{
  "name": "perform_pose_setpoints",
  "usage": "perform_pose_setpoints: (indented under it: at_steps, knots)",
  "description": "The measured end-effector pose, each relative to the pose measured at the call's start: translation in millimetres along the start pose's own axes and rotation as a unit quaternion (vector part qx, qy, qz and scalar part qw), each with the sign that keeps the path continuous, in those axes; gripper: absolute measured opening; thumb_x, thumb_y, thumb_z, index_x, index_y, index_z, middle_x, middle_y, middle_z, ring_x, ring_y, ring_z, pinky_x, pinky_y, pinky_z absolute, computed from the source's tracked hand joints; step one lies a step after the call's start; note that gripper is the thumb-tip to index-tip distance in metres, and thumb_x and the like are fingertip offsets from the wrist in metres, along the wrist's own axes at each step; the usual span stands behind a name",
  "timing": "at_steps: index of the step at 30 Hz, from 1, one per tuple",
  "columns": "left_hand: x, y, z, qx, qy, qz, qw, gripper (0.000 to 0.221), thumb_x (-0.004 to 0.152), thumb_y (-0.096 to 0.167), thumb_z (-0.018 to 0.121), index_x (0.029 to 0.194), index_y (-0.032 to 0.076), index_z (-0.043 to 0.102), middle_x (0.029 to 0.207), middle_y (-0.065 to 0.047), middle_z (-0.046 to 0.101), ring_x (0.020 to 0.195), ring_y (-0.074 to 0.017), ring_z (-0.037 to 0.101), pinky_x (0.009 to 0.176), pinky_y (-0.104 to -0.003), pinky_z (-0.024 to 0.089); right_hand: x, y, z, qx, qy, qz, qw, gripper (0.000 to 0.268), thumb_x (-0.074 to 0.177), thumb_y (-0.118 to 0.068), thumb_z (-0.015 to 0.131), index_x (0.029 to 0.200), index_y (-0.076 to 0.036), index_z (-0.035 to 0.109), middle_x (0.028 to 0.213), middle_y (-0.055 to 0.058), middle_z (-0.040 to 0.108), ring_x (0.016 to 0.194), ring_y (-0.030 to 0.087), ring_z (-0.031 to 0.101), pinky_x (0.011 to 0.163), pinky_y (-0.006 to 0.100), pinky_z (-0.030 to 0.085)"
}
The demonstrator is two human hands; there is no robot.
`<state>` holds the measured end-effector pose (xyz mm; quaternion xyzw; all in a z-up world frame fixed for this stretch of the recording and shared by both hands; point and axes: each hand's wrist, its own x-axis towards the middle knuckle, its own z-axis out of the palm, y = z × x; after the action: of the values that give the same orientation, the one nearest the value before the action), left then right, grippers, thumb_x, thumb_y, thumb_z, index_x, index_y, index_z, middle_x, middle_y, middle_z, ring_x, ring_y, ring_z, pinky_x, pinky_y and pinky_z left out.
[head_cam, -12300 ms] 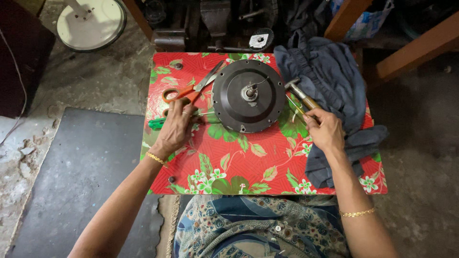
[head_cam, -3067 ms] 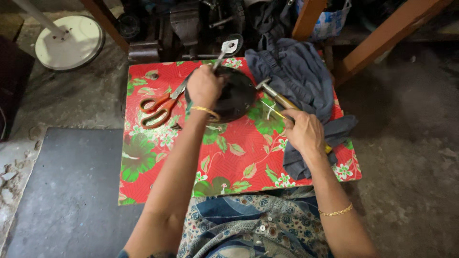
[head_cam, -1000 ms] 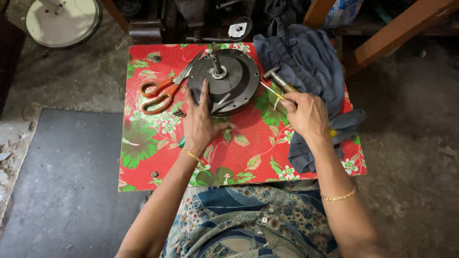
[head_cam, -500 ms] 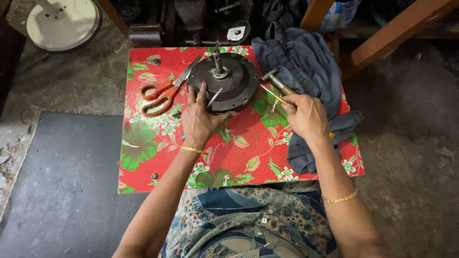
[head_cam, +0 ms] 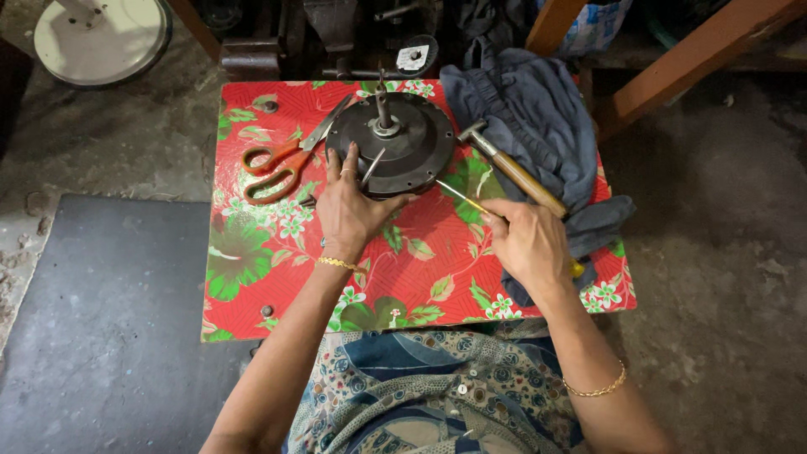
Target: The person uses a screwdriver to loosen and remove screws from the end cap of an electrical motor. They then use a hammer to gently tap the end cap to loosen it from the motor body.
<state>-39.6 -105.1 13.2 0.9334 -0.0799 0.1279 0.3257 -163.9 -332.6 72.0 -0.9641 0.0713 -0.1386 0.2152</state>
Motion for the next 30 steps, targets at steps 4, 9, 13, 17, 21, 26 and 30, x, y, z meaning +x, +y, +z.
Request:
perform_pose_setpoints:
  at_steps: [4,9,13,17,21,26,30]
  knots:
    - [-3,1,-4,-0.005,0.01,0.009,1.0,0.13,0.048,0.069,0.094,0.149,0.003,0.046,0.152,-0.035,0.039,0.116,-0.0458,0.064,0.086,-0.048,0.057,3,17,19,0.05,-0.038,0.042,0.997,0.021,0.093,-0.024,0.07,0.108,-0.012,0.078,0.07,0.02,0.069,0.064,0.036,0.068,0.062,0.045,0.051]
    - [-8,0,2,-0.015,0.034,0.03,0.999,0.13,0.051,0.071,0.092,0.15,0.002,0.045,0.152,-0.036,0.04,0.118,-0.0465,0.063,0.085,-0.047,0.058,14,54,56,0.344,-0.17,0.091,0.919,0.025,0.104,-0.022,0.06,0.103,-0.004,0.078,0.06,0.003,0.056,0.05,0.01,0.048,0.046,0.028,0.042]
    - [-7,-2,4,-0.006,0.041,0.042,0.998,0.127,0.052,0.072,0.092,0.148,0.002,0.047,0.149,-0.037,0.043,0.117,-0.0473,0.064,0.084,-0.046,0.058,18,72,60,0.483,-0.299,0.257,0.782,0.029,0.103,-0.027,0.054,0.102,-0.002,0.07,0.059,-0.004,0.048,0.043,0.004,0.036,0.037,0.023,0.026]
    - [-4,-11,3,0.015,0.037,0.052,0.998,0.117,0.055,0.073,0.089,0.145,0.006,0.053,0.142,-0.036,0.053,0.111,-0.0444,0.067,0.082,-0.046,0.06,23,71,51,0.561,-0.36,0.279,0.691,0.032,0.104,-0.032,0.053,0.101,-0.003,0.065,0.06,-0.005,0.045,0.042,0.003,0.035,0.035,0.022,0.025]
    - [-2,-16,9,0.105,0.022,0.123,0.987,0.107,0.07,0.076,0.08,0.146,0.005,0.054,0.133,-0.035,0.059,0.096,-0.042,0.071,0.062,-0.044,0.058,30,66,42,0.497,-0.349,0.269,0.748,0.032,0.105,-0.032,0.05,0.102,-0.005,0.067,0.058,-0.003,0.046,0.042,0.004,0.034,0.036,0.021,0.025]
    - [2,-25,22,0.194,0.059,0.228,0.952,0.094,0.077,0.072,0.074,0.144,0.008,0.057,0.126,-0.031,0.063,0.087,-0.0362,0.072,0.057,-0.04,0.057,26,60,42,0.425,-0.311,0.232,0.818,0.03,0.105,-0.028,0.05,0.101,-0.003,0.066,0.058,0.0,0.049,0.044,0.006,0.037,0.036,0.023,0.026]
    - [2,-33,27,0.212,0.045,0.239,0.946,0.093,0.078,0.069,0.073,0.145,0.007,0.056,0.124,-0.032,0.062,0.084,-0.0348,0.07,0.056,-0.041,0.056,24,56,38,0.39,-0.323,0.233,0.83,0.029,0.105,-0.026,0.048,0.1,-0.002,0.063,0.059,0.0,0.05,0.044,0.006,0.038,0.036,0.024,0.029]
